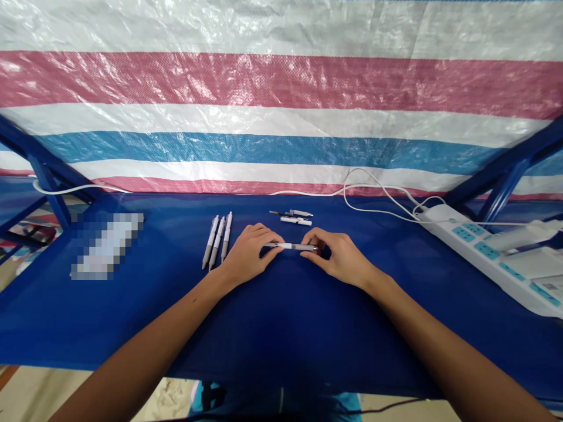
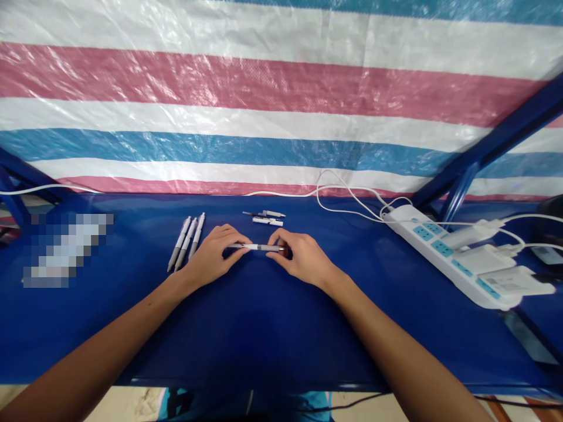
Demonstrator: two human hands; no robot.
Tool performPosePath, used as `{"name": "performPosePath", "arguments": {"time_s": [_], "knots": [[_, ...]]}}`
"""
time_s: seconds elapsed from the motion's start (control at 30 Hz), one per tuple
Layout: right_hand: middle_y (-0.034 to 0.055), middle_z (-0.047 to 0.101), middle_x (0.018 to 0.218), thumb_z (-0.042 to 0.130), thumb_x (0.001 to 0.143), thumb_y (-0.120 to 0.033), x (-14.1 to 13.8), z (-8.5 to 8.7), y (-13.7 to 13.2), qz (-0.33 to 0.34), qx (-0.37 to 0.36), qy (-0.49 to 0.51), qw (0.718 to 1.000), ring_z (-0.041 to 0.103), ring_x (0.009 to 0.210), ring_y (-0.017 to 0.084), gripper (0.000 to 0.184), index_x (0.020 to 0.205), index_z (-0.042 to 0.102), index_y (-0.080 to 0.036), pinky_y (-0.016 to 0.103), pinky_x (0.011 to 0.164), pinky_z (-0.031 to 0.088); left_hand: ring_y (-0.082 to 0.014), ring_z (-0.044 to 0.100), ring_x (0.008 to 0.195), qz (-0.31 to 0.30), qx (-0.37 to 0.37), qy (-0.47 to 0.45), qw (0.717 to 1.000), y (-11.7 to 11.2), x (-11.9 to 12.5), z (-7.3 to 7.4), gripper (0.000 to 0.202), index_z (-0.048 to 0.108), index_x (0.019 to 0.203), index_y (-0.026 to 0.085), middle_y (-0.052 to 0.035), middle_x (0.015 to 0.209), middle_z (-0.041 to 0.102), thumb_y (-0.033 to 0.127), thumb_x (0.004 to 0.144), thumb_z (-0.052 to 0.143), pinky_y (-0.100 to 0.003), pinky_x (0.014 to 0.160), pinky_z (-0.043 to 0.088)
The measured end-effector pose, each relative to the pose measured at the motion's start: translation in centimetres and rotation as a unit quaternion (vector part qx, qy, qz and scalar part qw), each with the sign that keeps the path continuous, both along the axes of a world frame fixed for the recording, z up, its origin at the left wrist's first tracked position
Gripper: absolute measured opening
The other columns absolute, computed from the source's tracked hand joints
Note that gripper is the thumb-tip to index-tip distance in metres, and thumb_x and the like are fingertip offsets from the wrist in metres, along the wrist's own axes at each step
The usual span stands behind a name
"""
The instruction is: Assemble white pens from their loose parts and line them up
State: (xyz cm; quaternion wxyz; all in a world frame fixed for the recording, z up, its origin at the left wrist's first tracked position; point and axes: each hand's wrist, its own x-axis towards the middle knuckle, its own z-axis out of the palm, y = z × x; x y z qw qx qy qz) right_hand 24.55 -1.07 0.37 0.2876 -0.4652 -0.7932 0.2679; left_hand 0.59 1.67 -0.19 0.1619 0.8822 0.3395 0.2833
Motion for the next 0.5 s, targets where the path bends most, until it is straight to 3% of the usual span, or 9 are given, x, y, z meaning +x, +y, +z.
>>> {"name": "performPosePath", "arguments": {"time_s": [0.17,0.33,0.5], "knots": [[0.0036,0.069,0.075,0.049,0.099,-0.04,-0.09,0.16,-0.01,0.005,0.002,-0.009,1.0,0.06,0.064,0.015,0.032,0.083,0.067,-0.02,0.026,0.061,0.044,-0.0214,0.064,0.09,-0.006,0.0,-0.001,1.0,-0.1,0.05,0.04,0.013,0.067,0.095,0.02,-0.0036,0.093,0.075,0.023,0.099,0.055,-0.037,0.086,0.045],[0.0017,0.066,0.073,0.065,0.089,-0.042,0.08,0.09,0.1,0.001,0.02,0.007,1.0,0.058,0.062,0.015,0.024,0.096,0.067,-0.02,0.026,0.061,0.046,-0.022,0.064,0.09,-0.003,0.005,-0.004,1.0,-0.03,0.09,-0.04,0.014,0.067,0.095,0.02,-0.004,0.093,0.075,0.024,0.099,0.055,-0.037,0.085,0.045],[0.0034,0.069,0.074,0.053,0.097,-0.039,0.01,0.02,0.15,0.011,0.012,-0.003,1.0,0.059,0.064,0.015,0.028,0.082,0.067,-0.02,0.026,0.061,0.044,-0.0215,0.064,0.091,-0.006,0.001,-0.005,1.0,-0.07,0.08,-0.1,0.013,0.067,0.095,0.02,-0.0041,0.094,0.075,0.023,0.099,0.055,-0.037,0.087,0.045]]}}
